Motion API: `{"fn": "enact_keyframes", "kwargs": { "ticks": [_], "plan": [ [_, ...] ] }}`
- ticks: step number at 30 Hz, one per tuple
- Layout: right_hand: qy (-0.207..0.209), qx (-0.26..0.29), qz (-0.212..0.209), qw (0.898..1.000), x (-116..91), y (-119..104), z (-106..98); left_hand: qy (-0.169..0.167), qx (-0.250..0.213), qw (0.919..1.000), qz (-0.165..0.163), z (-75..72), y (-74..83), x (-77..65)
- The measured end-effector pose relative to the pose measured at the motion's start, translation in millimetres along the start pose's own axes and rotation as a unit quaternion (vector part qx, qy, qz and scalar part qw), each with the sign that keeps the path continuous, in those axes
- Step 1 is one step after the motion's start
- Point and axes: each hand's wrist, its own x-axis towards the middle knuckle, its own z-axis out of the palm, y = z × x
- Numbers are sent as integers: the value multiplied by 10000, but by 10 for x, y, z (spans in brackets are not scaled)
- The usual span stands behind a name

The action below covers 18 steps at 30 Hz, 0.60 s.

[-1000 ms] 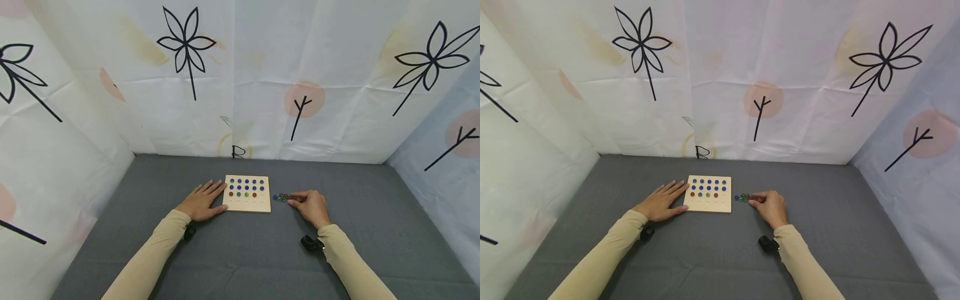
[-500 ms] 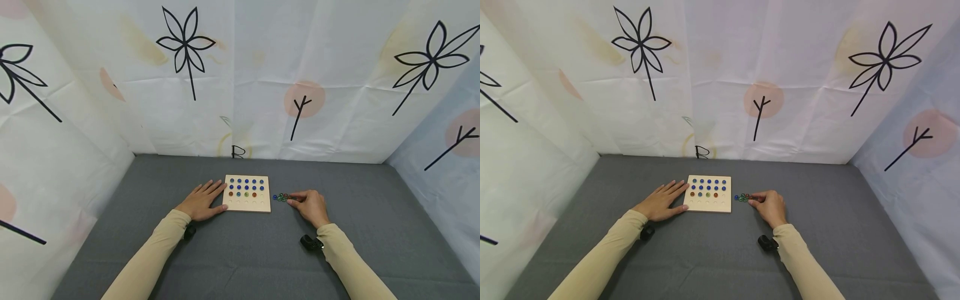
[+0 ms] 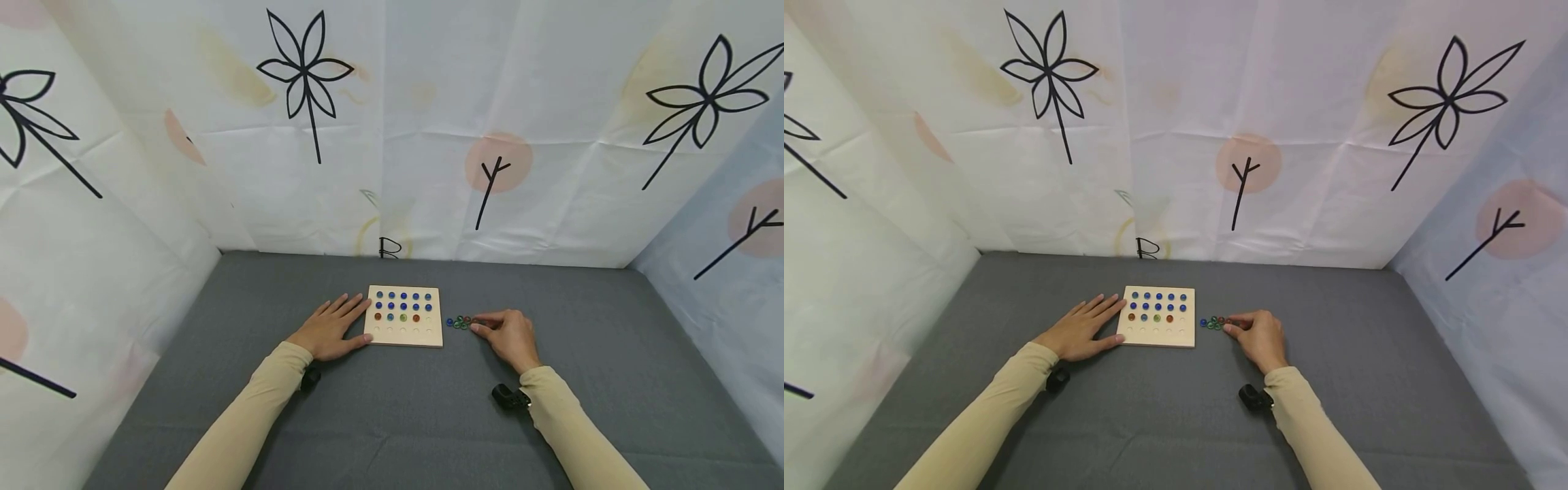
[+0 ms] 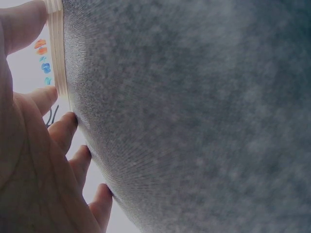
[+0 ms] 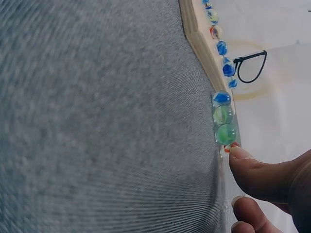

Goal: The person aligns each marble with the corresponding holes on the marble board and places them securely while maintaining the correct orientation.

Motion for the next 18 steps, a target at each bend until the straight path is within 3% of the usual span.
{"fn": "enact_keyframes", "kwargs": {
  "ticks": [18],
  "plan": [
    [77,35,-360,9993,-27,-238,40,93,-31,9999,106,5,-11,0]
  ]
}}
